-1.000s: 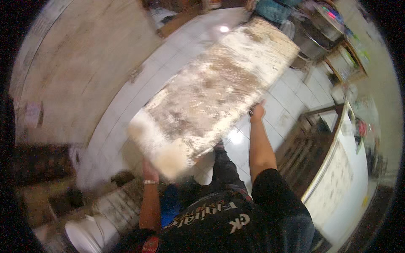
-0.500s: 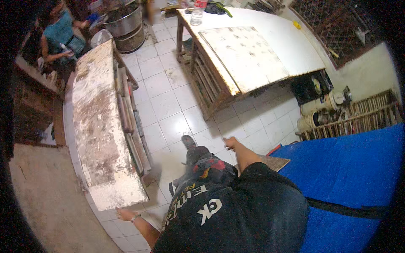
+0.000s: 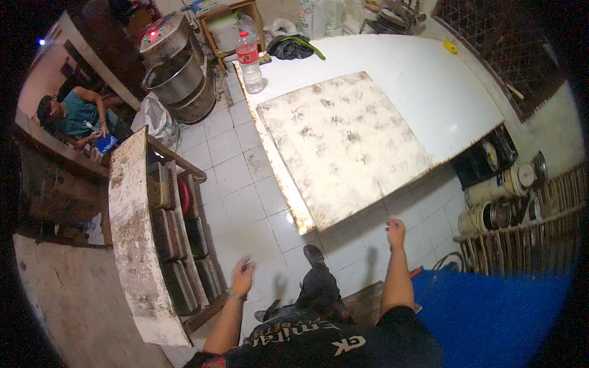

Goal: The person places a tray of dough rings into a wooden rack, shapes dough into rings by hand on a table, and moves a small wooden workstation.

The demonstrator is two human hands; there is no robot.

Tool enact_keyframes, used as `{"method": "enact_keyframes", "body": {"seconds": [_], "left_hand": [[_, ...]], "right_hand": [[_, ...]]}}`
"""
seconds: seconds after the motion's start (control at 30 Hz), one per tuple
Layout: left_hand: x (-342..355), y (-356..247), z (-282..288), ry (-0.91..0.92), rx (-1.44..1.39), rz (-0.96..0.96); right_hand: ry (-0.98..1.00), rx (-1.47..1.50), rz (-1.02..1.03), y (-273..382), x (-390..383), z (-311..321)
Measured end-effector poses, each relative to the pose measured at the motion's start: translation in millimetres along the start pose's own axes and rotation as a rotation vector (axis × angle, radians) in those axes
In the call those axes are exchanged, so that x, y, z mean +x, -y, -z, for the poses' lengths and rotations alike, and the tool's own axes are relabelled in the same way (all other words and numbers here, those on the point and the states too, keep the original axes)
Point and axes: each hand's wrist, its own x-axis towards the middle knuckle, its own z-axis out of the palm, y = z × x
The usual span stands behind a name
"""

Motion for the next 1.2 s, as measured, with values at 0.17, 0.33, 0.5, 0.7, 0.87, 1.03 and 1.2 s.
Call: {"method": "enact_keyframes", "body": {"seconds": [0.17,0.33,0.5,0.7,0.87,1.03,1.2], "left_hand": [[40.3,-87.6,-131.4,0.377,0.096,-0.137],[43.8,-105.8,-163.0,0.393,0.010,-0.070],[41.3,-42.4,-110.7,0.302,0.111,-0.063],[-48.7,203.2,-2.5,-0.438,-0.060,0.556],[-163.3,297.3,43.3,-0.141,0.440,0.882],[-187.5,325.4,56.5,-0.037,0.370,0.900],[-100.1,339.9,114.1,-0.011,0.602,0.604]], "right_hand": [[-0.204,-0.003,-0.045,62.8,103.4,97.2],[-0.128,0.235,-0.038,146.8,117.9,77.6],[-0.108,0.138,0.083,153.3,119.3,15.4],[0.409,0.108,0.325,230.2,16.8,-171.7],[0.785,-0.004,0.517,290.0,-73.8,-276.7],[1.158,-0.365,0.473,254.9,-129.2,-375.5],[1.385,-1.262,0.480,211.0,-161.9,-445.4]]}}
